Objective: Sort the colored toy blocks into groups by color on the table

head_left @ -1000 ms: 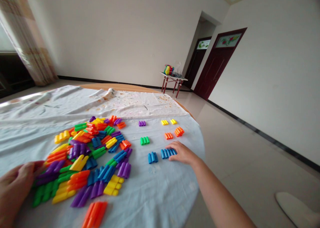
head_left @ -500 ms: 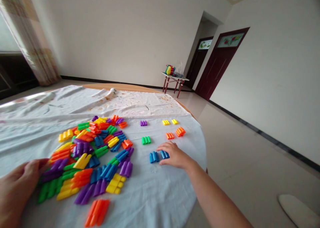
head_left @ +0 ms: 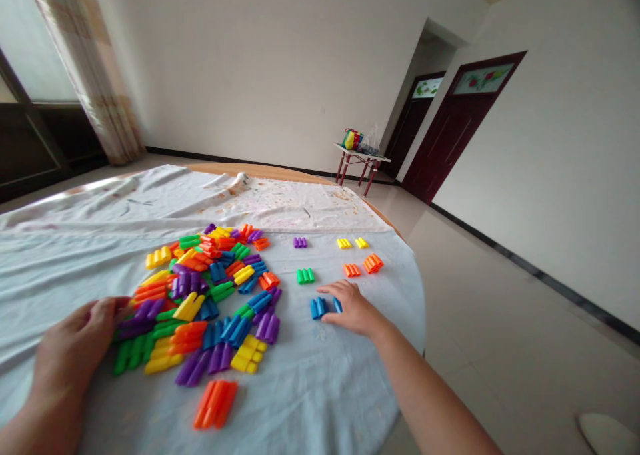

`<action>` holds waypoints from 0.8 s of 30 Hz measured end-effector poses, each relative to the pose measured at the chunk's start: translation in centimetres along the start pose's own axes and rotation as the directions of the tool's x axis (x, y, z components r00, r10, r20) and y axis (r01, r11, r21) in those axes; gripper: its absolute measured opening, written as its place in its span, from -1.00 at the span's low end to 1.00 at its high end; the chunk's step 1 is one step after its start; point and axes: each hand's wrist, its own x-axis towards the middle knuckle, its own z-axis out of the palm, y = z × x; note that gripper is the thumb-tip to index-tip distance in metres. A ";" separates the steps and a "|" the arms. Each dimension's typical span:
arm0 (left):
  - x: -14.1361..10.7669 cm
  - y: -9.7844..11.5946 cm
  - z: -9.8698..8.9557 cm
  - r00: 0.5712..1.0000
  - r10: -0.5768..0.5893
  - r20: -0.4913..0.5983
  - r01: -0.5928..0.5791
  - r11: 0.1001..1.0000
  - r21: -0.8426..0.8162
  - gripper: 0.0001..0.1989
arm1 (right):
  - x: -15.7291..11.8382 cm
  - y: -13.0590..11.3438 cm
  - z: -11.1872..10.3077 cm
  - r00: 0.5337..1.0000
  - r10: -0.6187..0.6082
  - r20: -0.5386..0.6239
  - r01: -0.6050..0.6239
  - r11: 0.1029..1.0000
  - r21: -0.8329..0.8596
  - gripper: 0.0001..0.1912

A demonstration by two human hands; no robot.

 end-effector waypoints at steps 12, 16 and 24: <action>-2.6 4.4 -2.6 0.994 -0.067 0.087 0.075 0.993 -0.092 -0.55 | 0.9 -2.9 0.9 0.997 -0.008 0.081 0.014 0.998 -0.064 -0.50; -2.7 4.7 -2.7 0.994 -0.066 0.091 0.074 0.993 -0.089 -0.56 | 1.0 -2.4 1.2 0.995 -0.002 0.096 0.010 0.997 -0.081 -0.56; -2.7 4.5 -2.5 0.994 -0.058 0.097 0.066 0.995 -0.076 -0.55 | 1.3 -4.0 1.1 1.000 -0.025 -0.005 0.025 0.998 -0.059 -0.58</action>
